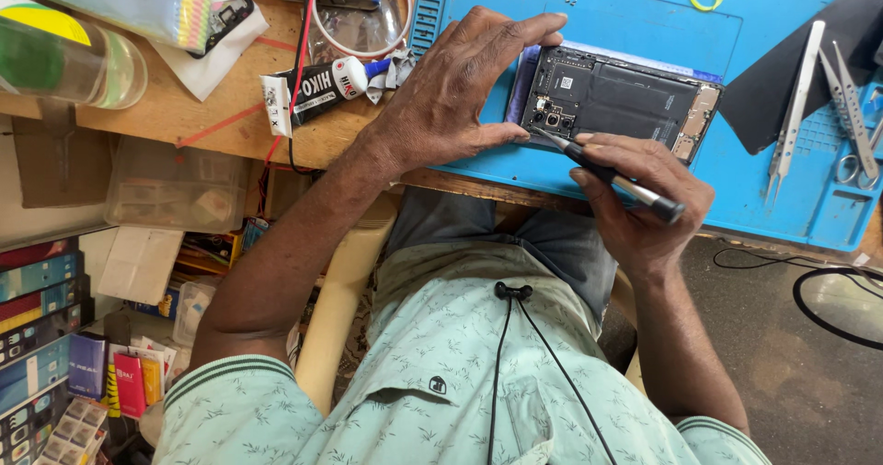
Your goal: The person pries open a smartphone on a blue repair mat using a metal pry tool, works around the battery and internal components, lifts out a black protective sheet and battery assembly, and scrapes and wipes old adhesive residue from the phone frame with a tool and tissue.
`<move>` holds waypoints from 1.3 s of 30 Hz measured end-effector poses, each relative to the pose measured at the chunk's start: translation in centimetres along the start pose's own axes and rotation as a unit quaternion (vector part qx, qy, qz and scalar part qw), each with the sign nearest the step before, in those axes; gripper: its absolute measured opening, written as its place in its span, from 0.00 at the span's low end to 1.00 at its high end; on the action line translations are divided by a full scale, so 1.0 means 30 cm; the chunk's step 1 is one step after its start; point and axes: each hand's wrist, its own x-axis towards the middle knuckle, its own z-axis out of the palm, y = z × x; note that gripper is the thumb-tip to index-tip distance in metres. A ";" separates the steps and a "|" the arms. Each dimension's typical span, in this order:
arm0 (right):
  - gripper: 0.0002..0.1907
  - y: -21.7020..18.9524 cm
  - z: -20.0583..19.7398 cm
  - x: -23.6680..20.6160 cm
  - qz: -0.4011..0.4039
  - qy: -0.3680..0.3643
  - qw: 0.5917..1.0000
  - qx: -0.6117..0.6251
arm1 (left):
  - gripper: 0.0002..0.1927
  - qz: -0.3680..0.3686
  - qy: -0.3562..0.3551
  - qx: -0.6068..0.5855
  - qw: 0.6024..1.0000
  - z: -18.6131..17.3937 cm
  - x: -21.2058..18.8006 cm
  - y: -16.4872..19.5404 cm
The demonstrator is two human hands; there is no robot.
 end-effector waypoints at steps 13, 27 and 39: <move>0.11 0.000 0.013 -0.004 0.010 0.032 0.999 -0.006 | 0.57 -0.004 -0.003 -0.002 1.000 -0.003 0.001 0.006; 0.09 0.032 0.010 -0.029 0.028 0.077 0.997 -0.015 | 0.57 -0.015 -0.010 -0.004 1.000 -0.008 0.006 0.014; 0.22 -0.010 -0.304 0.012 0.242 0.080 0.950 -0.182 | 0.56 -0.029 -0.016 -0.005 0.999 -0.015 0.017 0.019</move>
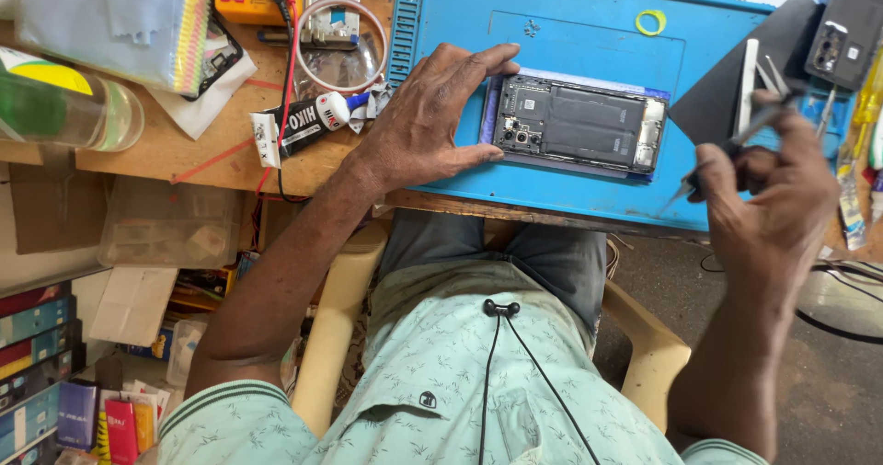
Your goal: The person pries open a smartphone on a blue repair mat using a metal pry tool, works around the battery and internal components, lifts out a black protective sheet and battery assembly, and scrapes and wipes old adhesive residue from the phone frame with a tool and tissue.
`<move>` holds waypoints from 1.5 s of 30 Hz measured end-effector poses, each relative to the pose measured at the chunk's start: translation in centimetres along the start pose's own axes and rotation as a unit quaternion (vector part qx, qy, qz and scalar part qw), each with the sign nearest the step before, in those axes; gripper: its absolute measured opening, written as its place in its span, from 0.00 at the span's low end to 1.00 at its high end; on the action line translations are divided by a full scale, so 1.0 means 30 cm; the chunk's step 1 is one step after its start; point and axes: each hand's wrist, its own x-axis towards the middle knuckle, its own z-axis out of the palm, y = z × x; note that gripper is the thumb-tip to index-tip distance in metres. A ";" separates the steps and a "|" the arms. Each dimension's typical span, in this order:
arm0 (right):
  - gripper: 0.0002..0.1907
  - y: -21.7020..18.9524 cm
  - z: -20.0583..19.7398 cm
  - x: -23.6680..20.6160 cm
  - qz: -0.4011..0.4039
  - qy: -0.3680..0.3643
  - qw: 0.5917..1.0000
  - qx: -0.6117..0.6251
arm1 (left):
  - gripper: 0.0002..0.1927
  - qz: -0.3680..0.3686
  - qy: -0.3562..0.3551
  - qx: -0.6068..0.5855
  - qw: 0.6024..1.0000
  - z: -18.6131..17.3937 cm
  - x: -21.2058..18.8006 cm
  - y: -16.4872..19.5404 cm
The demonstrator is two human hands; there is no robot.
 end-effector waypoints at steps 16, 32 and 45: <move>0.26 -0.003 0.075 0.038 -0.255 -0.110 0.945 -0.174 | 0.56 -0.013 -0.013 0.038 0.999 0.021 -0.005 -0.004; 0.38 -0.172 0.218 0.007 -0.134 -0.199 0.968 0.067 | 0.54 0.052 -0.012 0.071 0.996 -0.001 0.032 0.012; 0.12 0.064 -0.043 0.052 -0.184 0.019 0.942 -0.280 | 0.14 -0.065 0.021 -0.092 0.993 0.039 0.061 0.042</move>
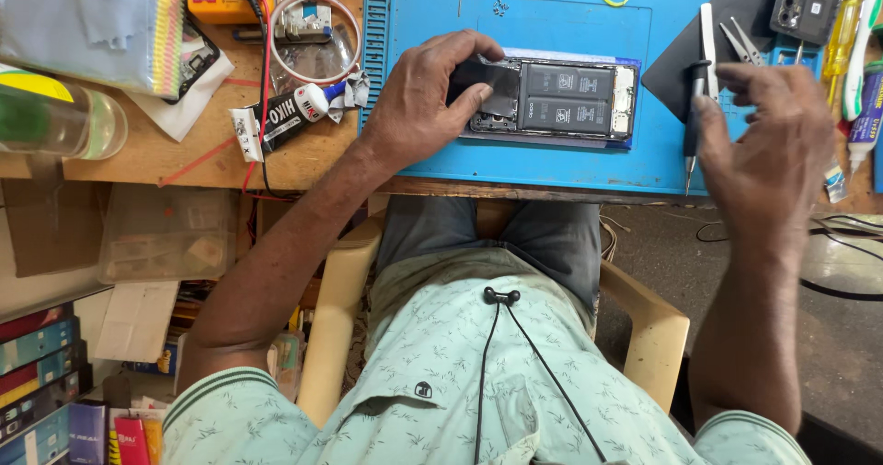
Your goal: The person pries open a smartphone on a blue repair mat using a metal pry tool, works around the battery and internal components, lifts out a black protective sheet and battery assembly, and scrapes and wipes old adhesive residue from the phone frame with a tool and tissue.
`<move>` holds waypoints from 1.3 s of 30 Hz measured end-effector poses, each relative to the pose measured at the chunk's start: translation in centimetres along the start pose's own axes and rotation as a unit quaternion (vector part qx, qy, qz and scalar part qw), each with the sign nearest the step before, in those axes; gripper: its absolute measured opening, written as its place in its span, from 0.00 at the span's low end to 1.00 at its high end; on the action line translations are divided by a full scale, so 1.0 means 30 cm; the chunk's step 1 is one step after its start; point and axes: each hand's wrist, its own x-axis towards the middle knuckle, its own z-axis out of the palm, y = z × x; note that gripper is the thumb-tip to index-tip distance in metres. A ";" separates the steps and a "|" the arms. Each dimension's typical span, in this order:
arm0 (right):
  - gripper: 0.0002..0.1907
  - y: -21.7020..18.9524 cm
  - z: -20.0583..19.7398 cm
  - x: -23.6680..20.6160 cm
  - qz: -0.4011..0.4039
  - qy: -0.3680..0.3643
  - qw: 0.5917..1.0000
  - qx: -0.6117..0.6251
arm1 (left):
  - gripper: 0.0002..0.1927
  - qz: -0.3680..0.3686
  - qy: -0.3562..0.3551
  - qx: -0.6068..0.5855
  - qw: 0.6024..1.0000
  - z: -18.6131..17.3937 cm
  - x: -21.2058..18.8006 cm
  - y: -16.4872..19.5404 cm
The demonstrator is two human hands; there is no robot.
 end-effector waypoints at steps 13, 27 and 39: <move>0.20 0.112 -0.013 -0.028 0.061 -0.112 0.981 0.147 | 0.15 0.032 -0.006 0.112 0.993 -0.019 -0.018 0.040; 0.20 0.078 -0.001 0.017 0.149 0.023 0.729 0.668 | 0.40 0.082 -0.040 0.133 0.987 -0.038 -0.039 -0.004; 0.10 -0.126 0.158 0.049 0.050 -0.007 0.729 0.683 | 0.41 0.076 -0.095 0.072 0.990 -0.095 0.006 -0.042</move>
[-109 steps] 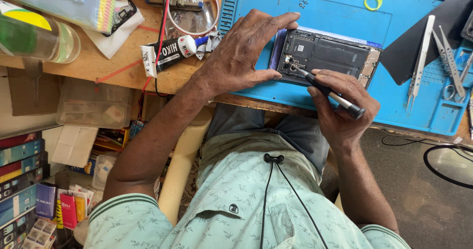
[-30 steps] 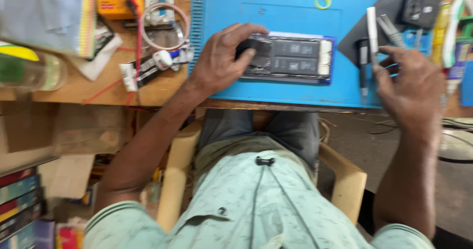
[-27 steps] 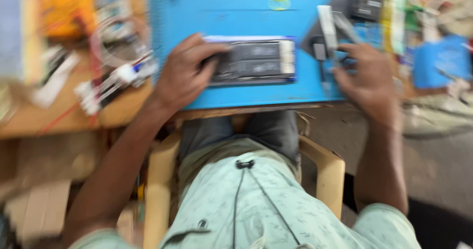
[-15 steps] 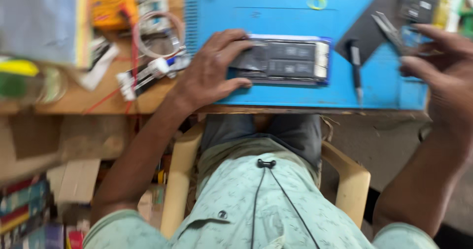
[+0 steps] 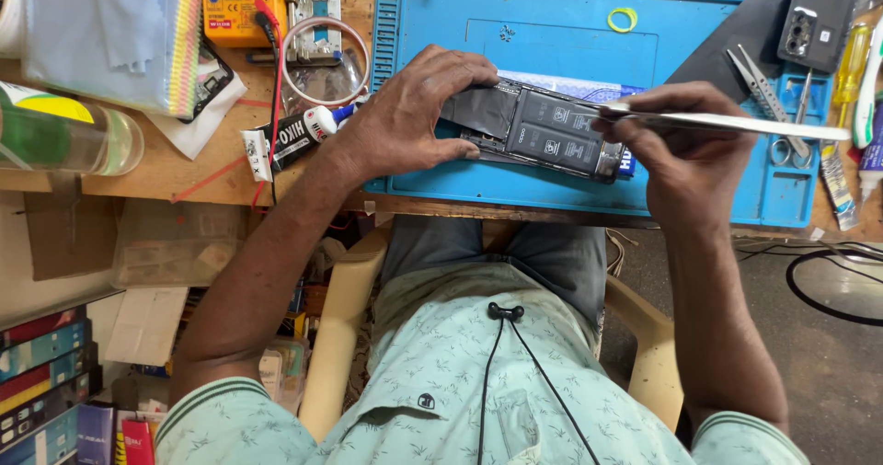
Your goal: The person pries open a smartphone on a blue repair mat using a metal pry tool, works around the battery and internal components, lifts out a black protective sheet and battery assembly, and scrapes and wipes old adhesive residue from the phone frame with a tool and tissue.
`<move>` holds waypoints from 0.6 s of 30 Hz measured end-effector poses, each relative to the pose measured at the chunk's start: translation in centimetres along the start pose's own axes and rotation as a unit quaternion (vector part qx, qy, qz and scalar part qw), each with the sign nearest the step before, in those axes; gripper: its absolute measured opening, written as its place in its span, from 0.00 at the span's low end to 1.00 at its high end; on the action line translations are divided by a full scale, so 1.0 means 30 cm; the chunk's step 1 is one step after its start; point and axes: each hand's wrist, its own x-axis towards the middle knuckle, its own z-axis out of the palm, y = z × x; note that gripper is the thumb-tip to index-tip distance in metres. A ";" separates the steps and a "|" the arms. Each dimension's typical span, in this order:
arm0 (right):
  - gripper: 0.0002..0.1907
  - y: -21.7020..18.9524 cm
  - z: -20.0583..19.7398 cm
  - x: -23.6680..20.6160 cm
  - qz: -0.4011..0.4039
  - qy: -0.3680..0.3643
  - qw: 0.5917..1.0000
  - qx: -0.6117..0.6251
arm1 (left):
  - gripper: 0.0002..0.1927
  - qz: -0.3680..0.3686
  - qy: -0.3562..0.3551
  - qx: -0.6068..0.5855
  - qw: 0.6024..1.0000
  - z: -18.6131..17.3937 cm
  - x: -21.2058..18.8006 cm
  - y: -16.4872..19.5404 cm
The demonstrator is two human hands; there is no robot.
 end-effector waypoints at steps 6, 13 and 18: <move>0.10 -0.008 0.032 0.069 -0.037 -0.121 0.954 -0.273 | 0.42 0.012 -0.034 0.000 0.999 -0.024 0.019 -0.027; 0.10 0.011 0.051 0.129 -0.077 -0.161 0.924 -0.339 | 0.44 -0.011 -0.045 0.003 0.999 -0.020 0.030 -0.029; 0.11 0.016 0.052 0.128 -0.075 -0.164 0.915 -0.362 | 0.44 -0.015 -0.047 0.002 0.999 -0.017 0.030 -0.033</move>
